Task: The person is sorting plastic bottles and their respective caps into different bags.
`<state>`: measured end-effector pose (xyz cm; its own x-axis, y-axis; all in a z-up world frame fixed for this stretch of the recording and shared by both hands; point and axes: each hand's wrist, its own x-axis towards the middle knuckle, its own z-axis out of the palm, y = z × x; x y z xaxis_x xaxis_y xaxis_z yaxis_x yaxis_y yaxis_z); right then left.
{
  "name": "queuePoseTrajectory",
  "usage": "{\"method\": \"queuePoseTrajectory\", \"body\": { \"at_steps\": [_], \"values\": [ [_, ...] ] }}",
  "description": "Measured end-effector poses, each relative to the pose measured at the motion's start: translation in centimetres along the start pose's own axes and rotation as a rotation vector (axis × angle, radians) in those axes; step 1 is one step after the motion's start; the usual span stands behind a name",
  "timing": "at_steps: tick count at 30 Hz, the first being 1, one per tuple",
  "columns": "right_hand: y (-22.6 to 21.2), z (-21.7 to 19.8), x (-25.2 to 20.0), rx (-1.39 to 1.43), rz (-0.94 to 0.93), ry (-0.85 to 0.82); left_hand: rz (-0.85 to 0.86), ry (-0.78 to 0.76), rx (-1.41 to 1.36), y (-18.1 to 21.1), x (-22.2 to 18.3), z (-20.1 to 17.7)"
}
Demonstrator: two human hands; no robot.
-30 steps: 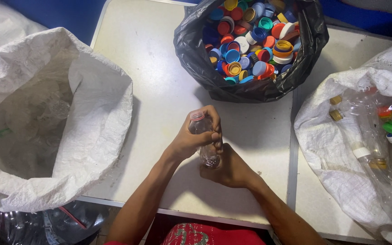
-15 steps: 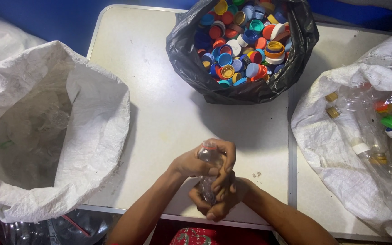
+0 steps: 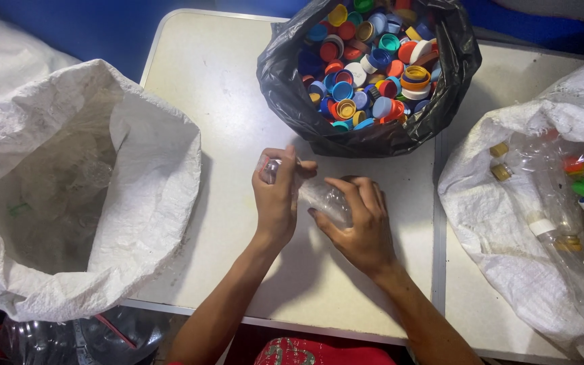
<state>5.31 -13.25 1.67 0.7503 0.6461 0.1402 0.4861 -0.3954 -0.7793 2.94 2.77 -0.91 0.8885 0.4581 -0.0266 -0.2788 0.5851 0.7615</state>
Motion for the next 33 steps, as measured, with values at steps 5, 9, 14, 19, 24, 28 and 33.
{"method": "queuePoseTrajectory", "body": {
  "at_steps": [5, 9, 14, 19, 24, 28, 33],
  "values": [
    [0.0, 1.3, -0.2, -0.734, -0.395, 0.409, -0.105, 0.211, -0.296, 0.1, 0.6, 0.0],
    [0.8, 2.4, -0.2, -0.729, -0.358, 0.335, -0.113, 0.169, -0.267, 0.2, 0.5, -0.7],
    [4.0, 3.6, -0.3, -0.587, -0.371, 0.269, -0.073, 0.02, -0.154, 0.6, -0.2, -0.1],
    [3.9, 2.8, -0.9, -0.154, -0.334, 0.095, -0.112, -0.231, -0.165, 0.5, -0.3, -0.5],
    [2.0, 2.1, -1.6, 0.202, -0.191, -0.066, -0.122, -0.352, -0.175, 0.4, -0.5, -1.2],
    [2.2, 2.6, -1.9, 0.487, -0.092, -0.171, -0.127, -0.39, -0.143, 0.1, -0.5, -1.4],
    [3.1, 2.7, -2.3, 0.767, -0.041, -0.294, -0.118, -0.463, -0.153, -0.4, -0.5, -1.6]
  ]
}}
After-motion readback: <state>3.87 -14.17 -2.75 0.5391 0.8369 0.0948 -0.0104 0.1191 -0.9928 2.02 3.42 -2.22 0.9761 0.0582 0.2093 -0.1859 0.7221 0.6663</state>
